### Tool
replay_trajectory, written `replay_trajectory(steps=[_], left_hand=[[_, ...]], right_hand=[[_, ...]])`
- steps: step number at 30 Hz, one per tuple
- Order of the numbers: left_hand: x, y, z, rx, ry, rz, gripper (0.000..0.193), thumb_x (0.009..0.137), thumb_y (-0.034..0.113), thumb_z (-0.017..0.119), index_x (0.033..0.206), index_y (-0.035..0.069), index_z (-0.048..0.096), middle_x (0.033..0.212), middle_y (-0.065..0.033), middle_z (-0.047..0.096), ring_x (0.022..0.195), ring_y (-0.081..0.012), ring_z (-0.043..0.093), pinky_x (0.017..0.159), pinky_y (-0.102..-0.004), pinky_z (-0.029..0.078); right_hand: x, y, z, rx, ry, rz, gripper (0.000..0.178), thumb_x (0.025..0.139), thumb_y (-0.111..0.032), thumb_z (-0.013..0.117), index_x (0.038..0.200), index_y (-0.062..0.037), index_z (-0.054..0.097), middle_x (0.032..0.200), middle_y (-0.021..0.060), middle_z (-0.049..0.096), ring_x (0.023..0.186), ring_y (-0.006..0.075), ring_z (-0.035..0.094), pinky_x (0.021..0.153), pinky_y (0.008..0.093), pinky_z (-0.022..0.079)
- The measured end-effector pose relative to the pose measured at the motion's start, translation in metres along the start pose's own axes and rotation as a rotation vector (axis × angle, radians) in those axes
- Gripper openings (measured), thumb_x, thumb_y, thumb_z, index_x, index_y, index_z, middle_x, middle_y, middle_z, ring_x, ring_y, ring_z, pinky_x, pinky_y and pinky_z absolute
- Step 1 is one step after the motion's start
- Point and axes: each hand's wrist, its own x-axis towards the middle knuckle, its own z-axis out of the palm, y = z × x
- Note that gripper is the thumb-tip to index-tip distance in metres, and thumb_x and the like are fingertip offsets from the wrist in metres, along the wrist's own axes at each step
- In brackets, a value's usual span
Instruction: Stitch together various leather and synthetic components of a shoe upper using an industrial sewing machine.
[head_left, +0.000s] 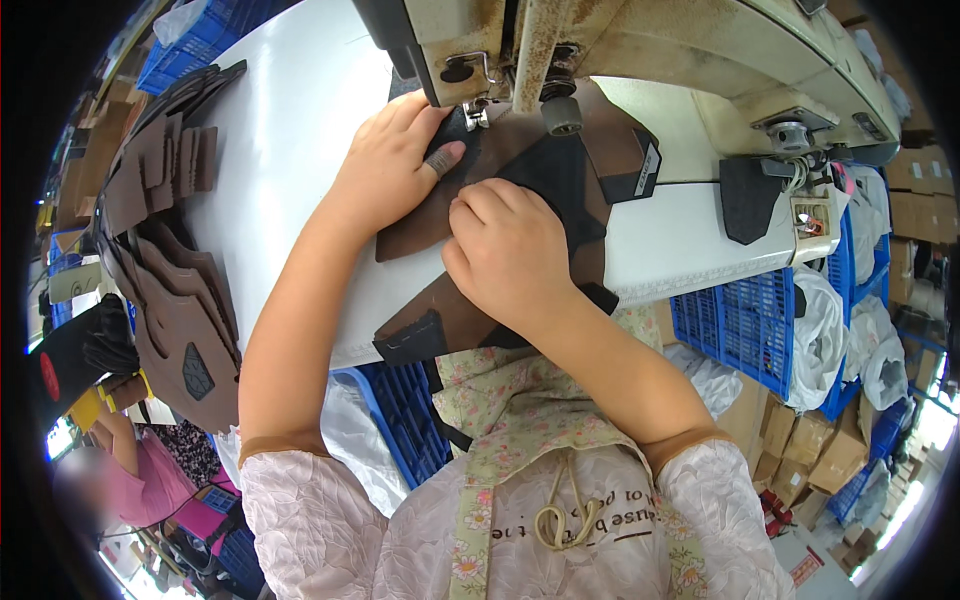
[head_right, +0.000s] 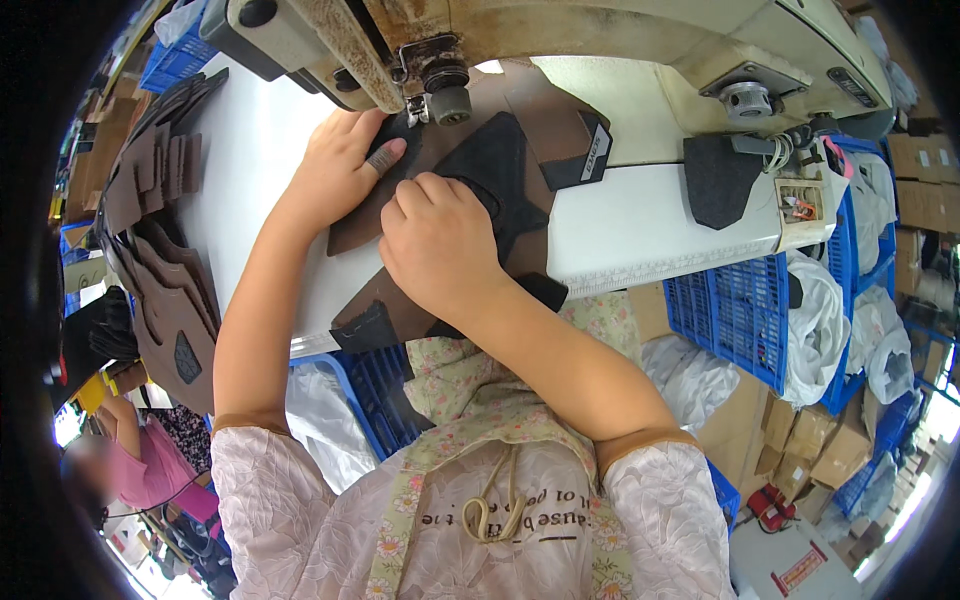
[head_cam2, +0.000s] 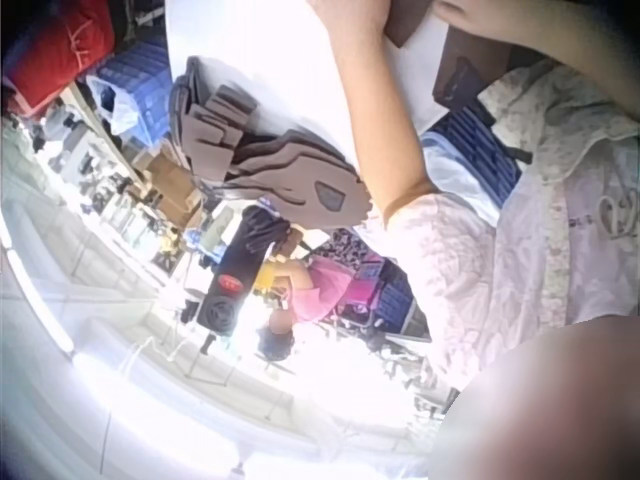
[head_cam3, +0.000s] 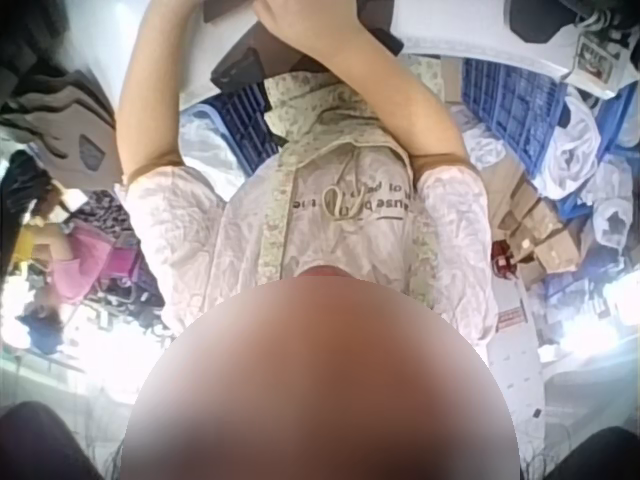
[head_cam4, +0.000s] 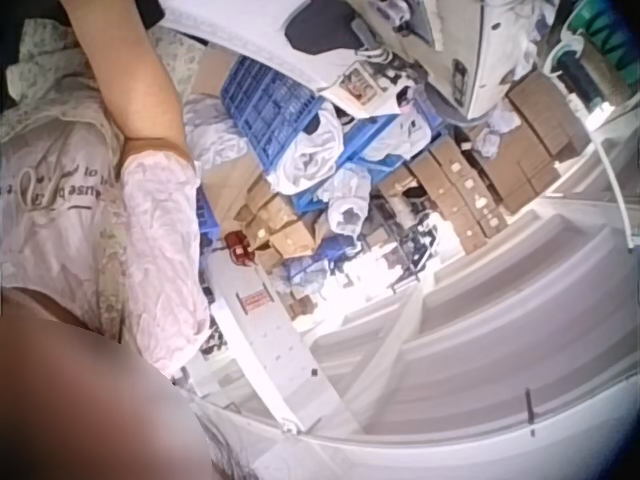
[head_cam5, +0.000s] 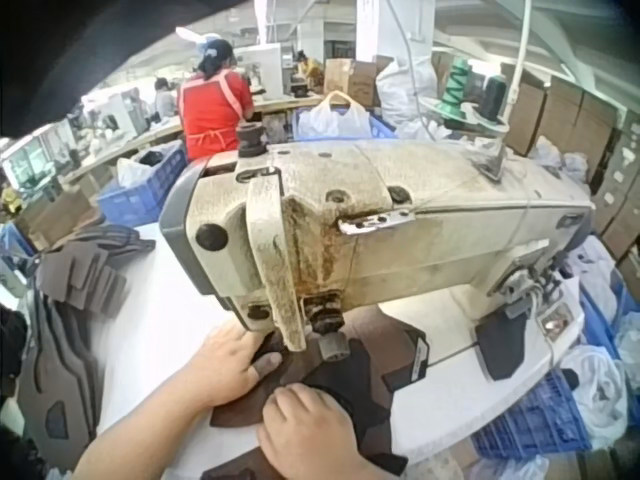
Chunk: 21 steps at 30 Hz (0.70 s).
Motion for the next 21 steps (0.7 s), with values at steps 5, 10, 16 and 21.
replay_trajectory(steps=[5, 10, 16, 21], left_hand=[[-0.0019, -0.0008, 0.0018, 0.02, -0.005, 0.023, 0.037, 0.095, 0.029, 0.054, 0.121, 0.003, 0.055, 0.111, -0.0139, 0.06, 0.107, -0.0323, 0.052, 0.094, -0.0405, 0.041], [-0.0016, -0.0027, 0.0027, 0.054, -0.006, 0.031, 0.037, 0.097, 0.029, 0.052, 0.124, 0.004, 0.053, 0.111, -0.0131, 0.059, 0.108, -0.032, 0.052, 0.095, -0.0401, 0.04], [0.0005, -0.0038, 0.0023, 0.053, -0.104, -0.05, 0.039, 0.096, 0.031, 0.052, 0.127, 0.008, 0.055, 0.131, -0.0107, 0.053, 0.126, -0.0292, 0.047, 0.103, -0.0406, 0.037], [0.0028, -0.0056, 0.0046, 0.039, -0.005, 0.014, 0.036, 0.097, 0.029, 0.052, 0.123, 0.005, 0.055, 0.105, -0.0133, 0.061, 0.103, -0.0316, 0.053, 0.092, -0.0401, 0.041]], right_hand=[[-0.0008, -0.0014, 0.0028, -0.007, 0.005, -0.004, 0.011, 0.067, -0.015, 0.066, 0.069, -0.0054, 0.06, 0.076, 0.0068, 0.054, 0.08, 0.0239, 0.053, 0.072, 0.0362, 0.046], [-0.0011, -0.0047, 0.0038, -0.052, -0.019, 0.005, 0.01, 0.068, -0.015, 0.065, 0.069, -0.0055, 0.061, 0.078, 0.0065, 0.054, 0.083, 0.0236, 0.052, 0.075, 0.0368, 0.044], [-0.0006, -0.0057, 0.003, -0.08, -0.025, 0.019, 0.011, 0.067, -0.015, 0.066, 0.07, -0.0054, 0.062, 0.08, 0.0065, 0.057, 0.084, 0.0232, 0.053, 0.077, 0.0378, 0.043], [-0.0011, -0.0081, 0.0065, -0.074, 0.044, 0.065, 0.018, 0.068, -0.015, 0.068, 0.081, -0.0027, 0.066, 0.088, 0.0073, 0.059, 0.09, 0.0243, 0.054, 0.081, 0.0386, 0.043]])
